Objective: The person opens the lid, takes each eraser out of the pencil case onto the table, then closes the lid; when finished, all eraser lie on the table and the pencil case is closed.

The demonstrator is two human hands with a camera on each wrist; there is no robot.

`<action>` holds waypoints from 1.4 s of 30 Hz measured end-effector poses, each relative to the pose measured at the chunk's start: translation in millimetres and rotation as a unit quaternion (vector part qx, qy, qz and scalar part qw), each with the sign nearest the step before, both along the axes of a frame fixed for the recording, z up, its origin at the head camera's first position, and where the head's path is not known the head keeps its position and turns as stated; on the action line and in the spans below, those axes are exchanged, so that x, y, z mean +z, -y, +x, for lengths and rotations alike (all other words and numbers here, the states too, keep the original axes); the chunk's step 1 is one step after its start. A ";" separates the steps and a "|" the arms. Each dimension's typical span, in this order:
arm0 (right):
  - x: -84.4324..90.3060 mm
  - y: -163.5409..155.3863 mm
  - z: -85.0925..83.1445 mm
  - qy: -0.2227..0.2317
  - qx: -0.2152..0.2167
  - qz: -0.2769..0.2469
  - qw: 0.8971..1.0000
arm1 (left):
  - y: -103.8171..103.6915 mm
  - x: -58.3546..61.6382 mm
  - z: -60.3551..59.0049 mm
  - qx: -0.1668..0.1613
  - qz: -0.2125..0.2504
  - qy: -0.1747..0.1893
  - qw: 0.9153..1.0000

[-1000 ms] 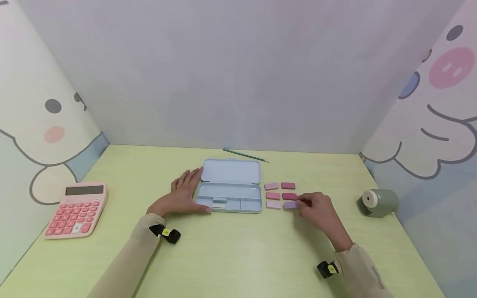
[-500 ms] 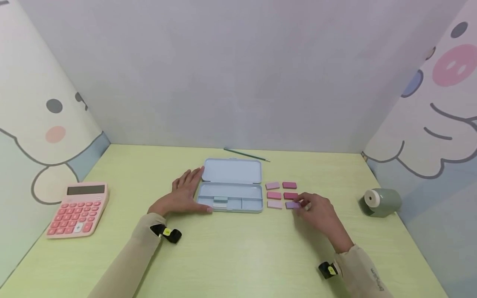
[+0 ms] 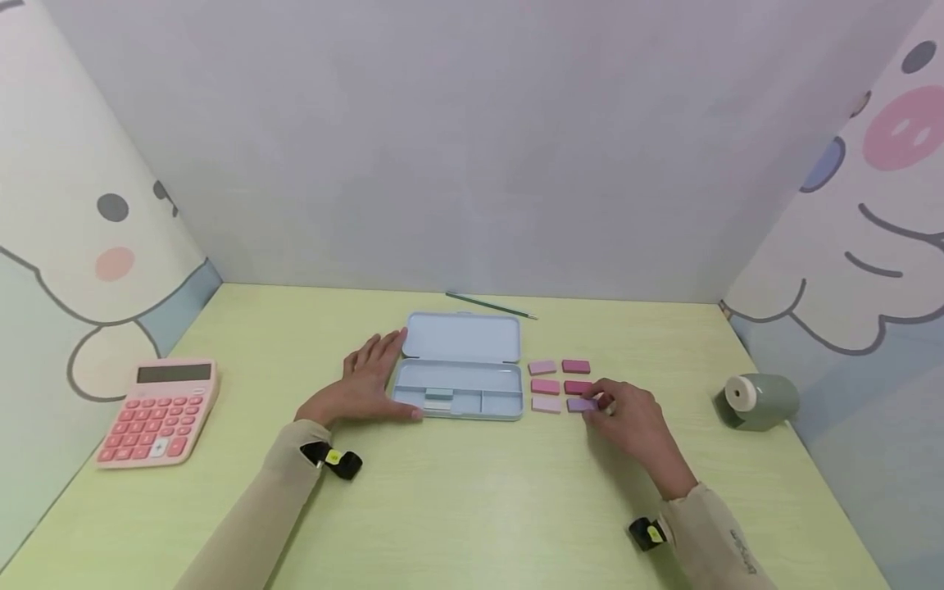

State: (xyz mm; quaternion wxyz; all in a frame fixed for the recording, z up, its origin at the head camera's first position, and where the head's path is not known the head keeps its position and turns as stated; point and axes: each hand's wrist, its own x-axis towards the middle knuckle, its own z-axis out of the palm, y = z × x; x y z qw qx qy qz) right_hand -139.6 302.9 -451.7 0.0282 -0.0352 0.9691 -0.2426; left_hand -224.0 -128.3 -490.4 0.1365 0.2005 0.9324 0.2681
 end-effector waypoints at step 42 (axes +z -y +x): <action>12.2 165.2 -47.9 -0.004 0.190 -0.079 0.979 | -1.7 -5.5 -2.8 0.003 0.000 -0.015 1.000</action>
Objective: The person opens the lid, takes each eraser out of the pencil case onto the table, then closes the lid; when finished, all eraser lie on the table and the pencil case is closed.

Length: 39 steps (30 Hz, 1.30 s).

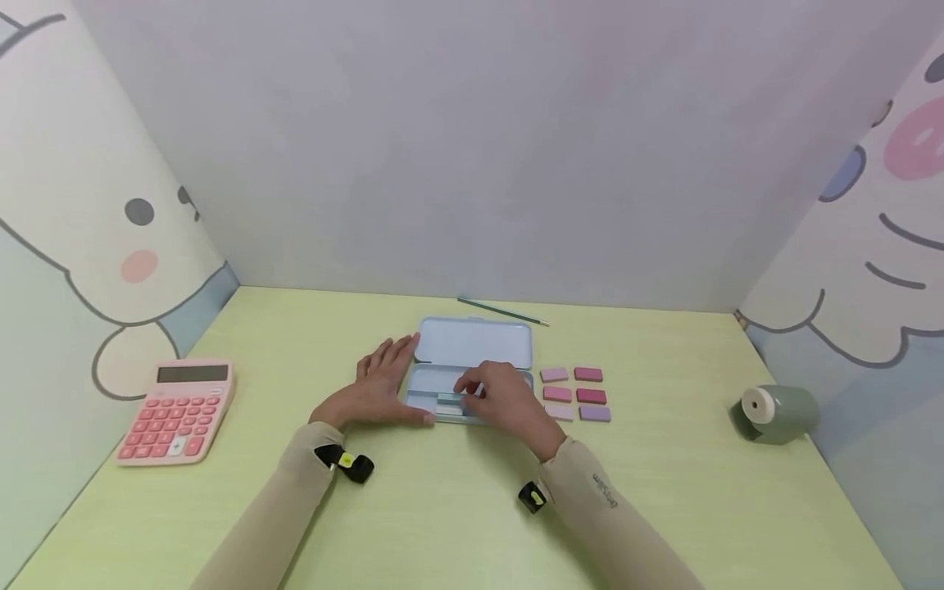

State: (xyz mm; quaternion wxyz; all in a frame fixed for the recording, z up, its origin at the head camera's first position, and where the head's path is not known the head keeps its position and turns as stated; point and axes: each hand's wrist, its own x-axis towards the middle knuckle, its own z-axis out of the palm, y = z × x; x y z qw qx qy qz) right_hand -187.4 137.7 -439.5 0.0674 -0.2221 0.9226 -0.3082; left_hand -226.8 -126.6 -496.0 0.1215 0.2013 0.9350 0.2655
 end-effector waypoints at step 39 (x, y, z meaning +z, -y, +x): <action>-11.8 20.0 7.6 -0.057 -0.065 0.038 0.996 | -1.7 7.8 3.5 0.008 -0.019 0.010 1.000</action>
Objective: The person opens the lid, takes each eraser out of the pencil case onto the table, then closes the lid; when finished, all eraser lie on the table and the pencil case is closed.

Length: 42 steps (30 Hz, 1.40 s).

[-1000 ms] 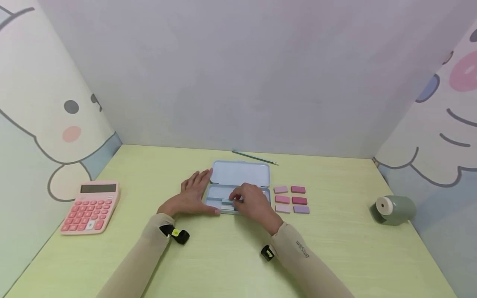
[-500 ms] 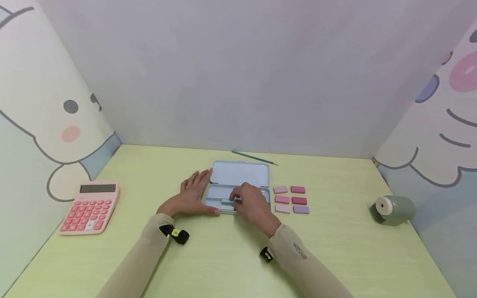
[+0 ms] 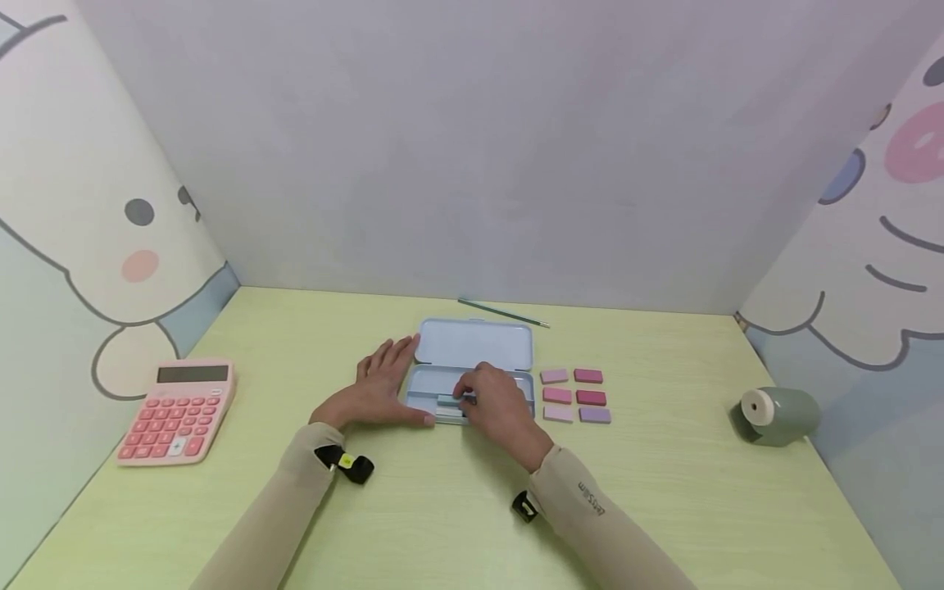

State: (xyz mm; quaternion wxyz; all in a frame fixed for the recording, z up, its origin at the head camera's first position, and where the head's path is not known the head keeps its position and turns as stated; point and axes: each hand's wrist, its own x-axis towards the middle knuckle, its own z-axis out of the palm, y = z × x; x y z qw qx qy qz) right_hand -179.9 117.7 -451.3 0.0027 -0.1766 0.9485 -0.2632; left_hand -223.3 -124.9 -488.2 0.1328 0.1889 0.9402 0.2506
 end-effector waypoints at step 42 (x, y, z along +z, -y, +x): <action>0.3 4.0 8.6 -0.040 0.008 0.028 0.999 | -1.1 3.4 2.1 0.001 0.000 -0.006 1.000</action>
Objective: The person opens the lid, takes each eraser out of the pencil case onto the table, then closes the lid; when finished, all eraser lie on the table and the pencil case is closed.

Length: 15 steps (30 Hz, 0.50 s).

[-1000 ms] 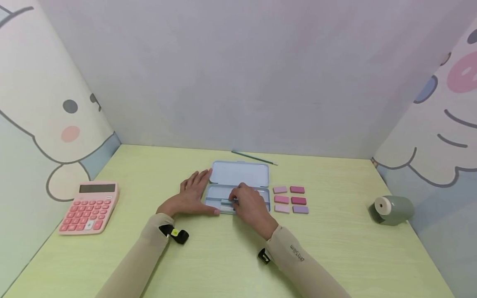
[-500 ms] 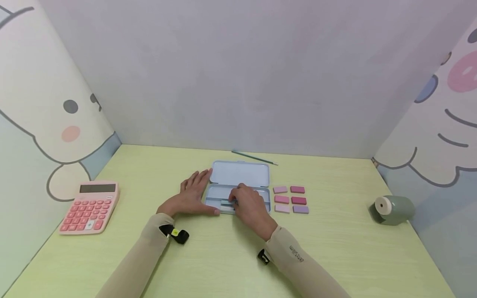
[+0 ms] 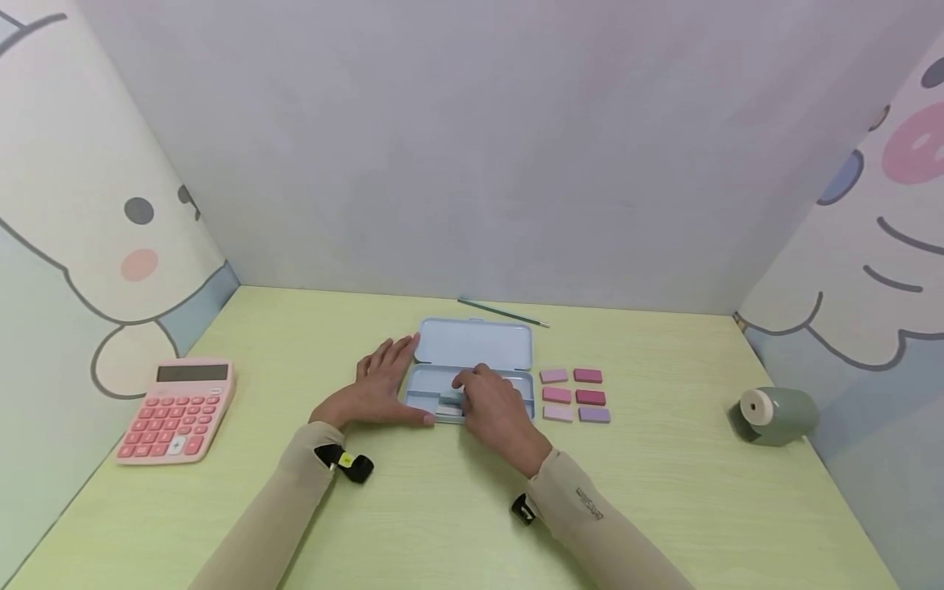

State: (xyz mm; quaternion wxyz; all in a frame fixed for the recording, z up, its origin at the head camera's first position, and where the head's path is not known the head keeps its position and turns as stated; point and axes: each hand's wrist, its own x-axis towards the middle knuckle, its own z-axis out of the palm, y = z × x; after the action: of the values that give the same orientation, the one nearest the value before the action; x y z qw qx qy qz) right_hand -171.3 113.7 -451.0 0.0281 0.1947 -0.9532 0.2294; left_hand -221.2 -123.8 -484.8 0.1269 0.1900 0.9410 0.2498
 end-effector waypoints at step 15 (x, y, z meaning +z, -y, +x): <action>6.7 -44.0 18.6 0.019 -0.039 -0.051 0.998 | 3.3 -8.6 -2.1 -0.007 0.027 -0.004 1.000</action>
State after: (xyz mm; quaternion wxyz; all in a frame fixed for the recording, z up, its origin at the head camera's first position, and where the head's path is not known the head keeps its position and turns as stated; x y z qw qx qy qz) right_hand -152.7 157.7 -444.2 0.0289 0.1515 -0.9476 0.2797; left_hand -223.4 -127.1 -493.5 0.1200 0.2008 0.9329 0.2737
